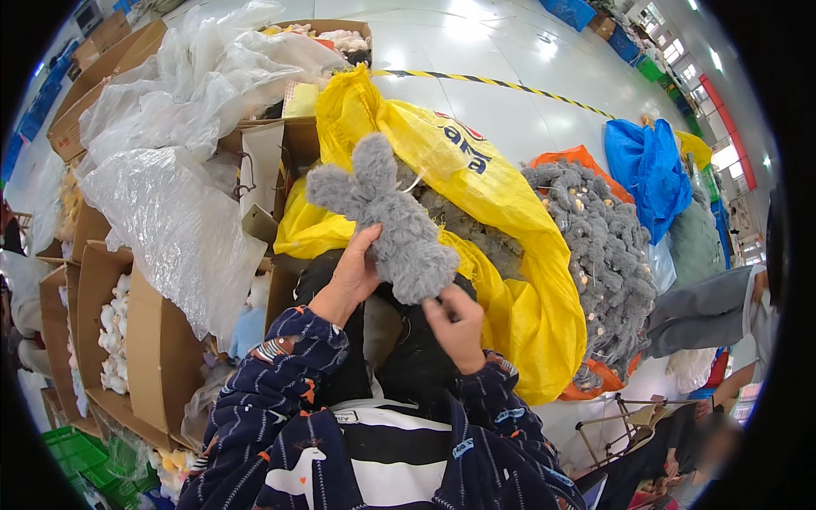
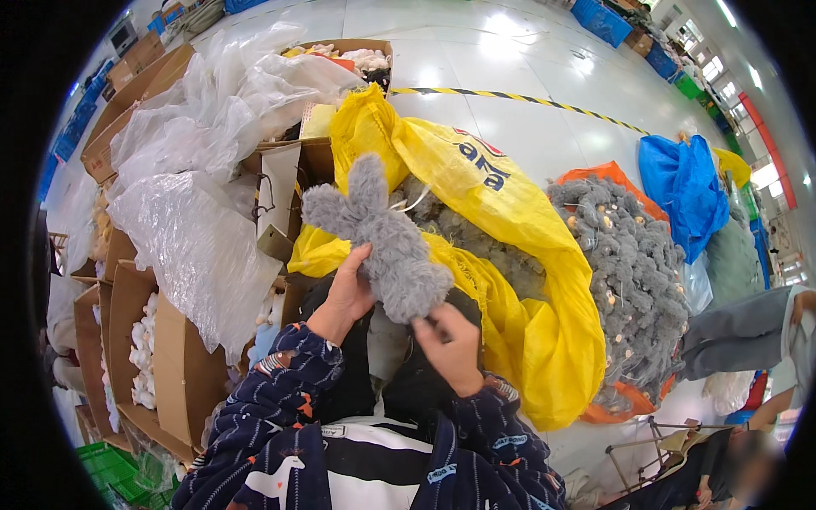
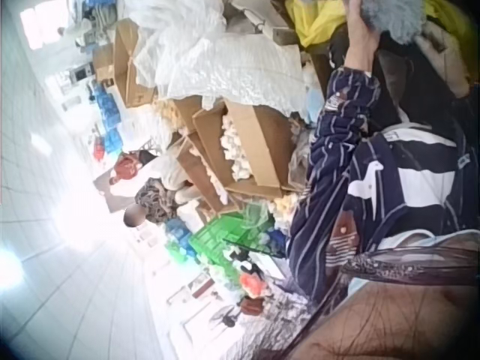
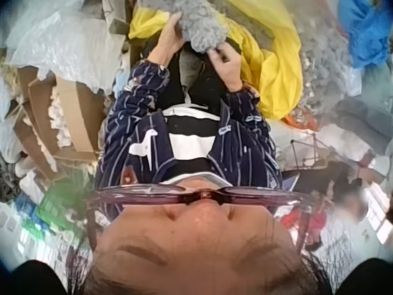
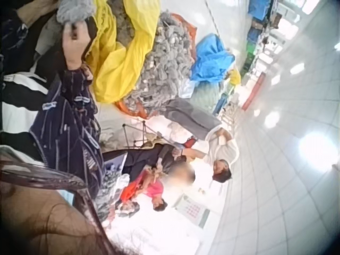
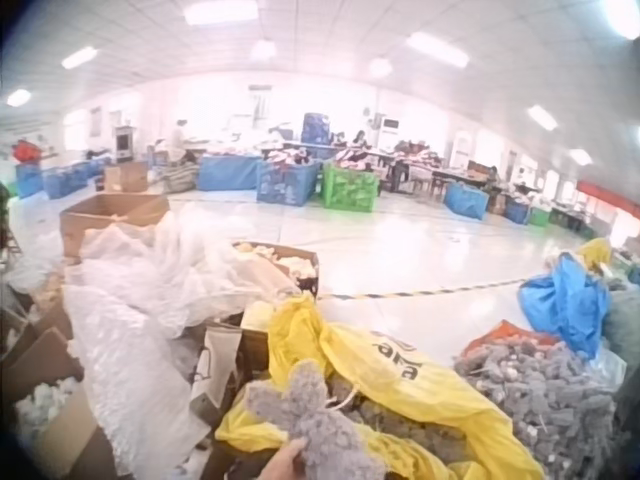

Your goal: The person sits on the floor and repeatedly picks up small gray stuffed animals from a yellow sack. Using scissors, they trim loose threads and stray fibers from the toys' faces and bodies, then place the items back into the sack.

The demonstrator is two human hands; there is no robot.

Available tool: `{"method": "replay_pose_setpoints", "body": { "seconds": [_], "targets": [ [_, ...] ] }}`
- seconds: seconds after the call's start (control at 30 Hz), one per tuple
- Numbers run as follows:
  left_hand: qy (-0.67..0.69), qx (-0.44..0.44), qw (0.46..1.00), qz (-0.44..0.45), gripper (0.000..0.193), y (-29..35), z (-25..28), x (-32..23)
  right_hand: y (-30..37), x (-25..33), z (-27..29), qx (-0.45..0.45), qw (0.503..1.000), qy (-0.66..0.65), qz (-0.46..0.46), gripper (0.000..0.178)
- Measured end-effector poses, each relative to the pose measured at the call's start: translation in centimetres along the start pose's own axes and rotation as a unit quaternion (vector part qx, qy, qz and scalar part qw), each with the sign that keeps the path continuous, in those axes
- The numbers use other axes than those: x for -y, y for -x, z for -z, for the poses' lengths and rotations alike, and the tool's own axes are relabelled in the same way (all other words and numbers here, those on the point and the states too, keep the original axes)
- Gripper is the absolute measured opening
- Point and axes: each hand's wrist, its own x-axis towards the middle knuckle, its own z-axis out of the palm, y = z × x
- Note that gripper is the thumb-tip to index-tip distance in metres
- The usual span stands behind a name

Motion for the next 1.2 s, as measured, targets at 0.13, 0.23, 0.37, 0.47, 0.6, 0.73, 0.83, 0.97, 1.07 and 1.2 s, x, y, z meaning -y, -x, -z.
{"method": "replay_pose_setpoints", "body": {
  "seconds": [0.13,0.23,0.37,0.47,0.6,0.73,0.83,0.97,1.07,1.2],
  "targets": [
    [-0.033,0.014,0.999,0.012,0.040,0.4,-0.5,-0.3,-1.4,0.7,0.0,-0.072,0.929,-0.315,-0.180,0.049],
    [-0.094,-0.006,0.995,-0.015,0.040,0.7,-1.0,-0.1,-1.4,0.0,-0.5,-0.068,0.946,-0.276,-0.156,0.055],
    [-0.059,-0.097,0.993,-0.023,0.043,-0.4,0.5,0.9,-0.9,0.5,-1.3,-0.069,0.956,-0.266,-0.103,0.059],
    [-0.056,-0.138,0.988,-0.028,0.042,-0.6,1.7,1.1,-1.2,0.6,-1.5,-0.045,0.949,-0.291,-0.110,0.061],
    [-0.054,-0.042,0.997,-0.022,0.044,-0.2,0.8,0.0,-2.2,1.2,-0.5,0.071,0.949,-0.259,-0.167,0.046],
    [-0.038,-0.050,0.998,0.000,0.042,-0.2,0.3,0.1,-1.8,1.3,0.0,0.100,0.933,-0.298,-0.174,0.046],
    [-0.106,-0.054,0.992,-0.041,0.049,-0.7,1.7,0.4,-1.6,1.4,1.5,0.136,0.893,-0.340,-0.262,0.045],
    [-0.193,-0.113,0.970,-0.101,0.048,-0.8,2.3,1.0,-2.1,2.3,1.8,0.063,0.885,-0.361,-0.286,0.038],
    [-0.156,-0.092,0.983,-0.015,0.047,-0.2,0.6,0.6,-1.9,1.1,1.0,0.041,0.841,-0.436,-0.317,0.026],
    [-0.097,-0.061,0.991,0.070,0.046,-0.2,-1.5,0.1,-2.8,-1.8,2.8,0.018,0.644,-0.653,-0.400,0.018]
  ]
}}
